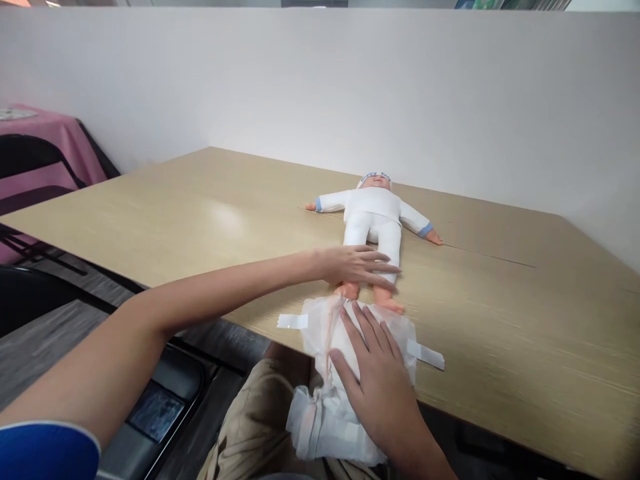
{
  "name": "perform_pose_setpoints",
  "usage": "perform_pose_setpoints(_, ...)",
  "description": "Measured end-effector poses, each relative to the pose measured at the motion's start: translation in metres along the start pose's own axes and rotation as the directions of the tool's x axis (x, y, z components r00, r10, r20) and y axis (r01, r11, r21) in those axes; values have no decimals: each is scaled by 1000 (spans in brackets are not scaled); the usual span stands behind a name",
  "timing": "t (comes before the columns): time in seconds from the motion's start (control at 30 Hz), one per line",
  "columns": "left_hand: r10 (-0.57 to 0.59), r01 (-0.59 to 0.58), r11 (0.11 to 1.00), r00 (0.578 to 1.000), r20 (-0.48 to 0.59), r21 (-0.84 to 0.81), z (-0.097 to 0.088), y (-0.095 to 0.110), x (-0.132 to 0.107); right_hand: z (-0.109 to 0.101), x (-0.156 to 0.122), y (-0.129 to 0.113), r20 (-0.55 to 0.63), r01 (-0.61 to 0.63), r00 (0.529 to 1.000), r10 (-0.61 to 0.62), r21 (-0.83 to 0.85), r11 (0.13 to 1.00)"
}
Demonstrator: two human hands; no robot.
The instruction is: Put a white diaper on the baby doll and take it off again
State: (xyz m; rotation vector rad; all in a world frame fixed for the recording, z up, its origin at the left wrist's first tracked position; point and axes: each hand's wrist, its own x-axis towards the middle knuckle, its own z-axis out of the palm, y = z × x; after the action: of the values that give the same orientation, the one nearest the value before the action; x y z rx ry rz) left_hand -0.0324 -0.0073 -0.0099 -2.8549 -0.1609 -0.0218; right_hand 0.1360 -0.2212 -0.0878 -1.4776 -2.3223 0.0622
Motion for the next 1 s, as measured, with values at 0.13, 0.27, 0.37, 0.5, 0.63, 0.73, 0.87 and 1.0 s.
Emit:
perform_pose_setpoints(0.13, 29, -44, 995, 987, -157, -92, 12, -3, 13, 0, 1, 3, 28, 14, 1000, -15, 14, 1000)
perform_pose_setpoints(0.27, -24, -68, 958, 949, -314, -278, 11, -8, 17, -4, 9, 12, 58, 40, 997, -44, 82, 996)
perform_pose_setpoints(0.37, -86, -91, 887, 931, -356, -454, -10, -18, 19, -7, 22, 22, 89, 49, 994, -60, 123, 991)
perform_pose_setpoints(0.5, -174, -127, 783, 895, -411, -609, -44, -39, 19, -5, 48, 40, 138, 51, 988, -69, 123, 991)
perform_pose_setpoints(0.63, -312, -81, 685, 865, -393, -724, -67, -60, 19, 2, 83, 61, 148, 47, 987, -61, 93, 995)
perform_pose_setpoints(0.73, -392, -66, 615, 839, -377, -786, -79, -71, 17, 11, 116, 79, 151, 62, 986, -73, 77, 995)
perform_pose_setpoints(0.87, -402, -138, 592, 804, -439, -794, -89, -78, 11, 23, 165, 105, 144, 87, 985, -95, 63, 994)
perform_pose_setpoints(1.0, -416, -164, 614, 764, -493, -772, -88, -81, 7, 26, 215, 133, 113, 128, 984, -136, 81, 988)
